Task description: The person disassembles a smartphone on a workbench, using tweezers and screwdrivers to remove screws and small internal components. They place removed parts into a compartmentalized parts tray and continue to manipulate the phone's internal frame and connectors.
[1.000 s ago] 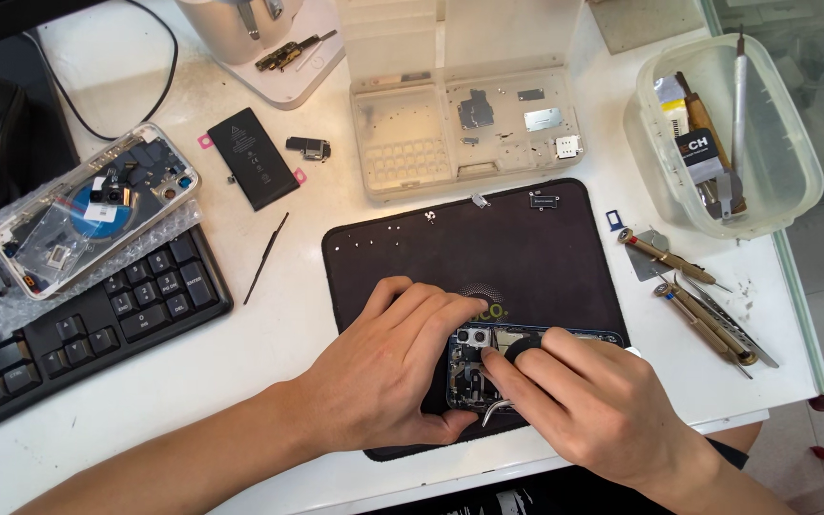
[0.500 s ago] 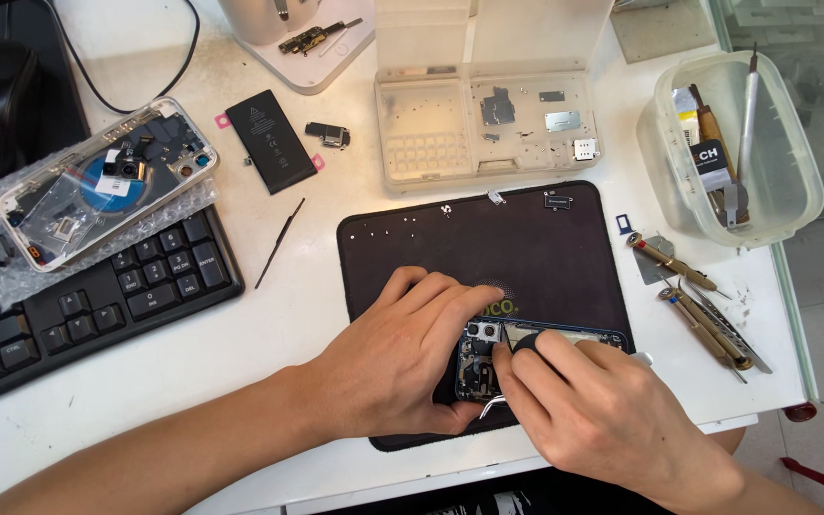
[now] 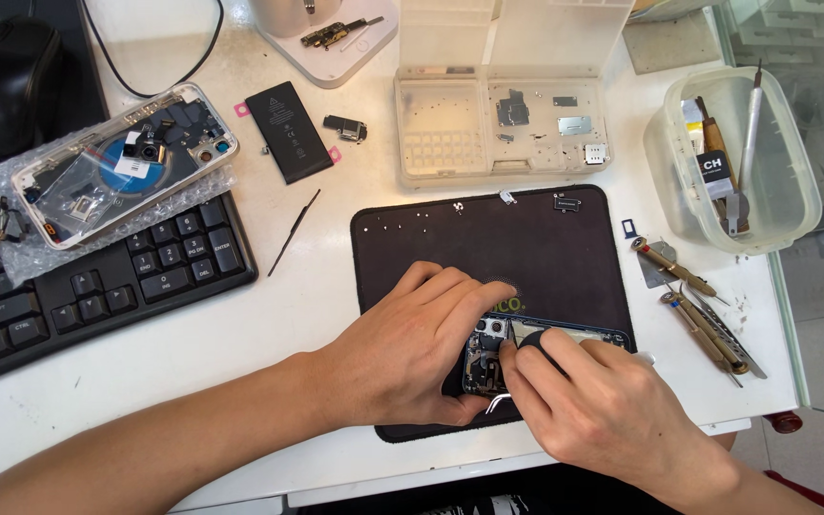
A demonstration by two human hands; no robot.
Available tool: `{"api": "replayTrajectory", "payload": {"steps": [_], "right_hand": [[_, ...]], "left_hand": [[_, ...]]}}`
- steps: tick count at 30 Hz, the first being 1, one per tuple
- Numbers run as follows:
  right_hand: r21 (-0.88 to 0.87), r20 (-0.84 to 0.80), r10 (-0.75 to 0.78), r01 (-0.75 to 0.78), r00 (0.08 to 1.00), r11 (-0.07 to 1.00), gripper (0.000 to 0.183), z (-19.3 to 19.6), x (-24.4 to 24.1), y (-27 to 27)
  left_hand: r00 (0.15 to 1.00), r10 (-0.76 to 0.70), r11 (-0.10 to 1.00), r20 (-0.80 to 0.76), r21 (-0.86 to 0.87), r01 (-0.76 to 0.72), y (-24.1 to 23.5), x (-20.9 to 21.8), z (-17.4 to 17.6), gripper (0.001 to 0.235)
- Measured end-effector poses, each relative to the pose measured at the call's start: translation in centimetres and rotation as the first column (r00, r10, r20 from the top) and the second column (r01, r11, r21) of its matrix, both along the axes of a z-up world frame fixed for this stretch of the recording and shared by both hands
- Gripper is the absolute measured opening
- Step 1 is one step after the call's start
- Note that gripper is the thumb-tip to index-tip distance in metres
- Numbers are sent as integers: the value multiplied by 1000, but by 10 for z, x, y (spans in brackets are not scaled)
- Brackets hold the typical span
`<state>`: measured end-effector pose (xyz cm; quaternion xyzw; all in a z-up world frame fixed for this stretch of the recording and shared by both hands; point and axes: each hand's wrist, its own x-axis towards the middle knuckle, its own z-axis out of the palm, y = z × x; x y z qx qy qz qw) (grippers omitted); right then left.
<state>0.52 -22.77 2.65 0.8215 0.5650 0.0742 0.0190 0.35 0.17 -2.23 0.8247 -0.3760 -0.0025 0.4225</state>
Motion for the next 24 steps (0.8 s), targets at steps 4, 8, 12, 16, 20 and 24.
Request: {"api": "replayTrajectory", "payload": {"steps": [4, 8, 12, 16, 20, 24], "right_hand": [[-16, 10, 11, -11, 1000, 1000, 26, -2, -1, -3], [-21, 20, 20, -19, 1000, 1000, 24, -5, -2, -3], [-4, 31, 23, -23, 999, 1000, 24, -5, -2, -3], [-5, 25, 39, -38, 999, 999, 25, -4, -1, -3], [-1, 2, 42, -42, 999, 999, 27, 0, 1, -4], [0, 18, 61, -61, 998, 998, 29, 2, 5, -5]], "left_hand": [[1000, -3, 1000, -28, -4, 3, -1, 1, 0, 94], [1000, 2, 1000, -18, -14, -2, -1, 1, 0, 95], [1000, 3, 1000, -24, -15, -3, -1, 1, -1, 96], [1000, 10, 1000, -25, -11, -10, -2, 1, -2, 98], [999, 17, 1000, -29, -12, -18, -2, 1, -1, 100], [1000, 17, 1000, -23, 3, -17, -1, 0, 0, 102]]}}
